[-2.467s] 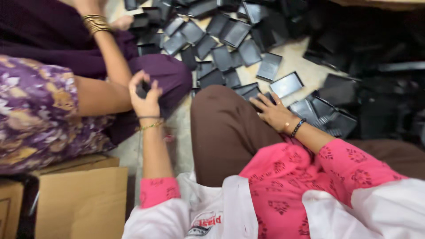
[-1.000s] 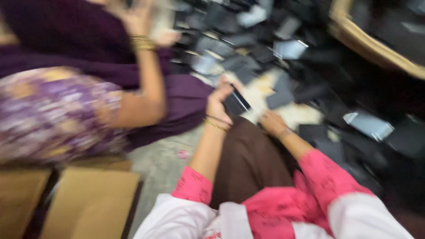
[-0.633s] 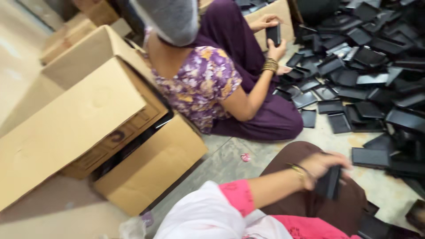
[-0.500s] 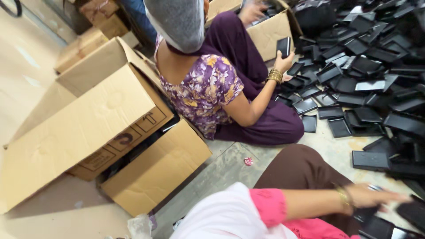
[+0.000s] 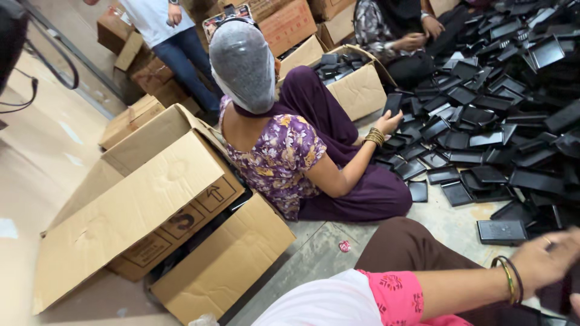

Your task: The person sits on the floor among a large pile of black plastic trays, picks up trays one at a time, stacks them, and tosses the stacks into a large woven basket. A second worker nearby sorts trays into a cardboard box.

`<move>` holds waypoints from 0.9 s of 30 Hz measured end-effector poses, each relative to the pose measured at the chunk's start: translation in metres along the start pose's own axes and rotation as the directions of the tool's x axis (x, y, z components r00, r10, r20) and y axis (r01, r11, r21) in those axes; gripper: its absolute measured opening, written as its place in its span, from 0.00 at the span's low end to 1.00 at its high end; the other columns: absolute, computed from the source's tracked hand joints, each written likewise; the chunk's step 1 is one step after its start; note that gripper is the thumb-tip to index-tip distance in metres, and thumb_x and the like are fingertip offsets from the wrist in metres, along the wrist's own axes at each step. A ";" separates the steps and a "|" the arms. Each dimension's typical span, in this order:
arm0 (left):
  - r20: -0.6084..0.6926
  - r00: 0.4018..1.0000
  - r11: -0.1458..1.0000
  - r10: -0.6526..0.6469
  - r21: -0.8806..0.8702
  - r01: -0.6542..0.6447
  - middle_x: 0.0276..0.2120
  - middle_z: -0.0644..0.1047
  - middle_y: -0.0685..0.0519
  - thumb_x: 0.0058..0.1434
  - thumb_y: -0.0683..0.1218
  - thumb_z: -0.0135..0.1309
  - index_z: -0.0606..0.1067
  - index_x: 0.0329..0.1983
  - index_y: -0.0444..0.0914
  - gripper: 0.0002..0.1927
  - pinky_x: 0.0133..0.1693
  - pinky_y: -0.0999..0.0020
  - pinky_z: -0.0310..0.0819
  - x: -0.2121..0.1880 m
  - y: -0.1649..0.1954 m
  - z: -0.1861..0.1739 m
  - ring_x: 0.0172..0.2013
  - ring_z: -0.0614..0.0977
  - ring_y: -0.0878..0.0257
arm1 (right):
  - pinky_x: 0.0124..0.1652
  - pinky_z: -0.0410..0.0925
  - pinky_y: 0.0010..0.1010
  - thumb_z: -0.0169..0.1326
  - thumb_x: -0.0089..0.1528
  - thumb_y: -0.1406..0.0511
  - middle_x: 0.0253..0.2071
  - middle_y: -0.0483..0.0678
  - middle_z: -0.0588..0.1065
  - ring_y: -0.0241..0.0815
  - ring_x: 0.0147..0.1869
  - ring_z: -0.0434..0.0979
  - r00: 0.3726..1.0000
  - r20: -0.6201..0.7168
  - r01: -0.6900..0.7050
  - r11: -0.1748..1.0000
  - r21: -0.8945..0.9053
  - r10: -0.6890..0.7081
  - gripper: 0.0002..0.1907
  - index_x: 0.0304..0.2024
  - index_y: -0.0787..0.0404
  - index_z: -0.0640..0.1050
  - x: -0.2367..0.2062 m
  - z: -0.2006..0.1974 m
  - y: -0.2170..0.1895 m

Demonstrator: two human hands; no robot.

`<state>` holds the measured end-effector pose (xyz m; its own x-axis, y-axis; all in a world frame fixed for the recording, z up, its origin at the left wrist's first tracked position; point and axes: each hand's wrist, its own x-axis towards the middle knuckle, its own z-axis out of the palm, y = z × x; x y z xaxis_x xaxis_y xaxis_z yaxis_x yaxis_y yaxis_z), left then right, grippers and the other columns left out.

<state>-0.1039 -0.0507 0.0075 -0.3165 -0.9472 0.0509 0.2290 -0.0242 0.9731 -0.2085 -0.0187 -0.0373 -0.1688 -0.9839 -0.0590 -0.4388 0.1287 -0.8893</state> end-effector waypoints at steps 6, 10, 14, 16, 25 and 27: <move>0.014 0.999 0.998 0.048 0.043 -0.049 0.51 0.76 0.53 0.85 0.65 0.34 0.71 0.59 0.29 0.33 0.64 0.71 0.64 0.002 0.016 0.000 0.53 0.72 0.68 | 0.53 0.72 0.39 0.59 0.59 0.63 0.54 0.53 0.80 0.45 0.56 0.80 0.998 0.034 0.044 0.977 0.206 -0.052 0.23 0.56 0.61 0.78 -0.026 0.008 -0.049; -0.088 0.995 0.992 0.053 -0.111 -0.063 0.48 0.76 0.55 0.83 0.62 0.40 0.70 0.58 0.28 0.30 0.61 0.72 0.67 -0.013 -0.009 0.009 0.49 0.72 0.69 | 0.52 0.72 0.38 0.60 0.59 0.64 0.53 0.53 0.80 0.45 0.55 0.80 0.996 0.046 0.062 0.959 0.277 -0.078 0.23 0.57 0.63 0.77 -0.039 0.018 -0.075; -0.073 0.967 0.965 -0.245 -0.112 0.236 0.40 0.72 0.53 0.72 0.59 0.55 0.67 0.66 0.44 0.25 0.37 0.60 0.66 -0.015 -0.030 0.010 0.35 0.71 0.58 | 0.52 0.72 0.36 0.60 0.59 0.64 0.53 0.53 0.80 0.44 0.54 0.80 0.992 0.081 0.068 0.944 0.322 -0.098 0.24 0.58 0.64 0.77 -0.048 0.024 -0.092; -0.061 0.998 0.989 0.001 0.146 0.008 0.40 0.75 0.52 0.69 0.56 0.57 0.68 0.66 0.42 0.26 0.43 0.64 0.69 -0.011 -0.036 0.006 0.38 0.74 0.61 | 0.51 0.72 0.36 0.60 0.59 0.65 0.53 0.54 0.80 0.44 0.53 0.81 0.989 0.100 0.068 0.939 0.337 -0.107 0.25 0.58 0.65 0.77 -0.052 0.023 -0.096; 0.101 0.994 0.992 -0.049 0.122 0.037 0.51 0.78 0.52 0.66 0.49 0.58 0.76 0.61 0.48 0.20 0.57 0.71 0.71 -0.016 -0.006 -0.012 0.51 0.78 0.62 | 0.50 0.72 0.32 0.61 0.59 0.66 0.52 0.55 0.80 0.43 0.52 0.81 0.999 0.035 -0.015 0.933 0.359 0.003 0.27 0.60 0.68 0.76 -0.078 -0.028 -0.119; 0.314 0.942 0.897 0.118 0.372 -0.236 0.54 0.78 0.52 0.65 0.47 0.58 0.78 0.60 0.49 0.19 0.60 0.72 0.72 -0.038 0.012 -0.028 0.55 0.79 0.62 | 0.50 0.72 0.32 0.62 0.58 0.66 0.52 0.55 0.80 0.42 0.51 0.81 0.998 -0.026 -0.039 0.930 0.366 0.052 0.27 0.60 0.69 0.76 -0.104 -0.054 -0.116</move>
<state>-0.0627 -0.0237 0.0112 -0.5603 -0.7948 0.2329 -0.0626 0.3211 0.9450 -0.1873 0.0748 0.0967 -0.2145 -0.9722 -0.0937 -0.0787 0.1129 -0.9905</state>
